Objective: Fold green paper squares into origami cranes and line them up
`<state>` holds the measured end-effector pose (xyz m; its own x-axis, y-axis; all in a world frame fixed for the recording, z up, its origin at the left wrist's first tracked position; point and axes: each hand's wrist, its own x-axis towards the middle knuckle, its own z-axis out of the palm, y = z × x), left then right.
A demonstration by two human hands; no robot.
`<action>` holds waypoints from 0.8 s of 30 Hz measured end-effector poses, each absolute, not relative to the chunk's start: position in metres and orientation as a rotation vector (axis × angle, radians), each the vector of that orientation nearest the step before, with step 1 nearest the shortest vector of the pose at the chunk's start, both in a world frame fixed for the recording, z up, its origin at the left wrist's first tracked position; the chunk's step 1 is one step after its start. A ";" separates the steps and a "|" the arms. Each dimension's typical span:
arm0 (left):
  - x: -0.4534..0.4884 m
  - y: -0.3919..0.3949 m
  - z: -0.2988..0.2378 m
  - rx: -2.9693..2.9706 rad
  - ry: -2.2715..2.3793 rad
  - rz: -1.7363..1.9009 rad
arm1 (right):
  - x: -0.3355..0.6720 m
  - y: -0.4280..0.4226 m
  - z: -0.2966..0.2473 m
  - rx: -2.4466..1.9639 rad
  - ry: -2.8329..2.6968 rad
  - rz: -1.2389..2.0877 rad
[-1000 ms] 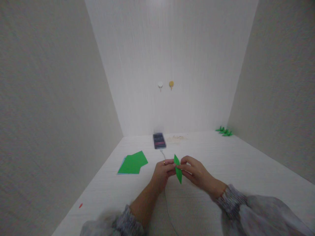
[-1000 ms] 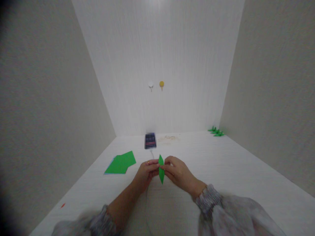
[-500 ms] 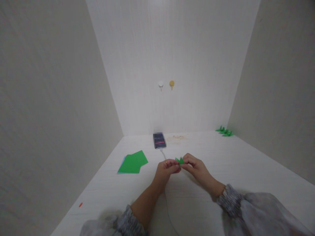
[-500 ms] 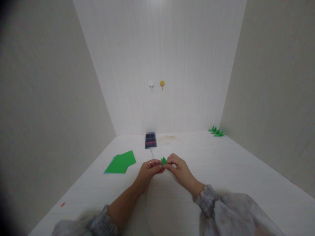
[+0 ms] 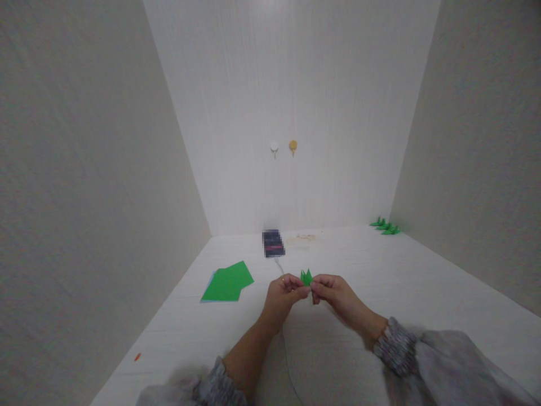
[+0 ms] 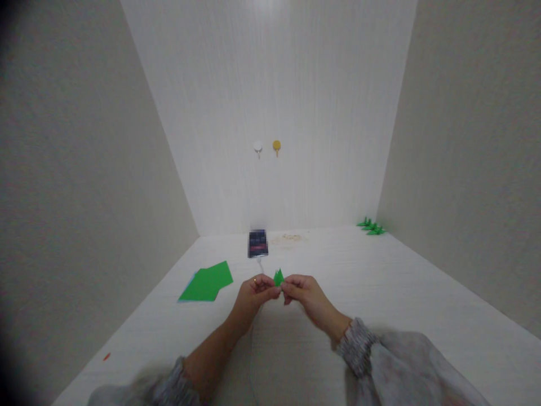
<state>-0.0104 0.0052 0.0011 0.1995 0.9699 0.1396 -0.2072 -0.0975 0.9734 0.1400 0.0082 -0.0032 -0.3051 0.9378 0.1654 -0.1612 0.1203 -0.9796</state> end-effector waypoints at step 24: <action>-0.004 0.015 -0.006 1.262 0.770 1.354 | 0.136 0.011 -0.002 -0.992 -1.406 1.227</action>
<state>-0.0044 0.0145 -0.0063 0.1430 0.9562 0.2555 -0.2692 -0.2108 0.9397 0.1360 0.0110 -0.0019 -0.1826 0.9707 0.1561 -0.0233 0.1545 -0.9877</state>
